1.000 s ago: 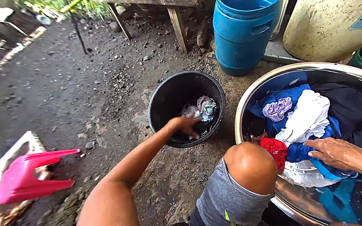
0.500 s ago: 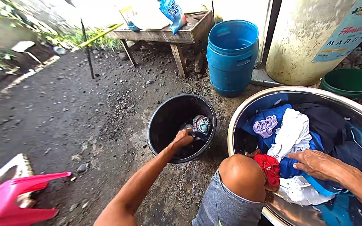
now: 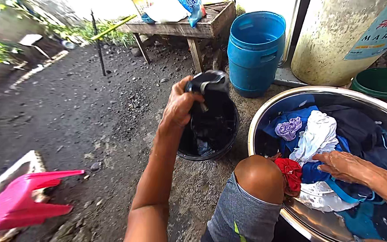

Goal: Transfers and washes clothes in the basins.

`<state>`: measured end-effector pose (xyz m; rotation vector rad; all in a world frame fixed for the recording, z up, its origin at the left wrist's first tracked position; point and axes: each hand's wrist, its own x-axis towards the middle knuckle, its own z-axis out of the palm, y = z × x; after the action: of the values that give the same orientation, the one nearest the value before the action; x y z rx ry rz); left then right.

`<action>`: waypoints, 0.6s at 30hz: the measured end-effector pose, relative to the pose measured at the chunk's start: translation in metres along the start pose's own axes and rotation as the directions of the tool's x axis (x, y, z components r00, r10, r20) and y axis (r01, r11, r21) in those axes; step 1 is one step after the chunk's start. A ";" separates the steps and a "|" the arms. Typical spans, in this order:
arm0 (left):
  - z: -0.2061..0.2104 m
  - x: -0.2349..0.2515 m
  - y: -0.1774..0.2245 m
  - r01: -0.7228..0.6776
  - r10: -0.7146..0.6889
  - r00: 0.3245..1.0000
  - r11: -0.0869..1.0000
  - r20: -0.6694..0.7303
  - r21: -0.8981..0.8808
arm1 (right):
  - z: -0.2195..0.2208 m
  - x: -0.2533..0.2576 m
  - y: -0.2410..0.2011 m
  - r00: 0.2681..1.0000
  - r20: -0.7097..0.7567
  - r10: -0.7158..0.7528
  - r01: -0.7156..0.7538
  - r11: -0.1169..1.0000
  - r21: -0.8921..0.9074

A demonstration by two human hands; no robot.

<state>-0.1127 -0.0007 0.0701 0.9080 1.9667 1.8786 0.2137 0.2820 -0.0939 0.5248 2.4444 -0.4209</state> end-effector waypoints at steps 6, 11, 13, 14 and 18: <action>0.088 0.033 0.090 -0.235 0.283 0.942 0.940 0.181 -0.249 | 0.006 0.007 -0.010 0.996 0.086 -0.033 0.037 0.998 -0.047; 0.152 0.061 0.119 -0.388 0.302 0.730 0.921 0.613 0.008 | 0.005 0.002 -0.035 0.962 0.252 -0.100 0.111 0.993 -0.031; 0.150 0.072 0.100 -0.656 0.168 0.531 0.703 0.831 0.277 | 0.005 -0.005 -0.040 0.944 0.258 -0.204 0.200 0.979 0.041; 0.142 0.078 0.083 -0.717 0.086 0.474 0.616 0.876 0.328 | 0.004 -0.008 -0.042 0.930 0.270 -0.250 0.239 0.968 0.075; 0.073 0.088 -0.016 -0.454 -0.342 0.632 0.564 0.695 0.690 | -0.001 -0.016 -0.042 0.918 0.219 -0.329 0.305 0.942 0.138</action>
<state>-0.1408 0.1113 0.0656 1.6772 2.0905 0.1572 0.2056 0.2411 -0.0762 0.1029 2.2817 -0.7026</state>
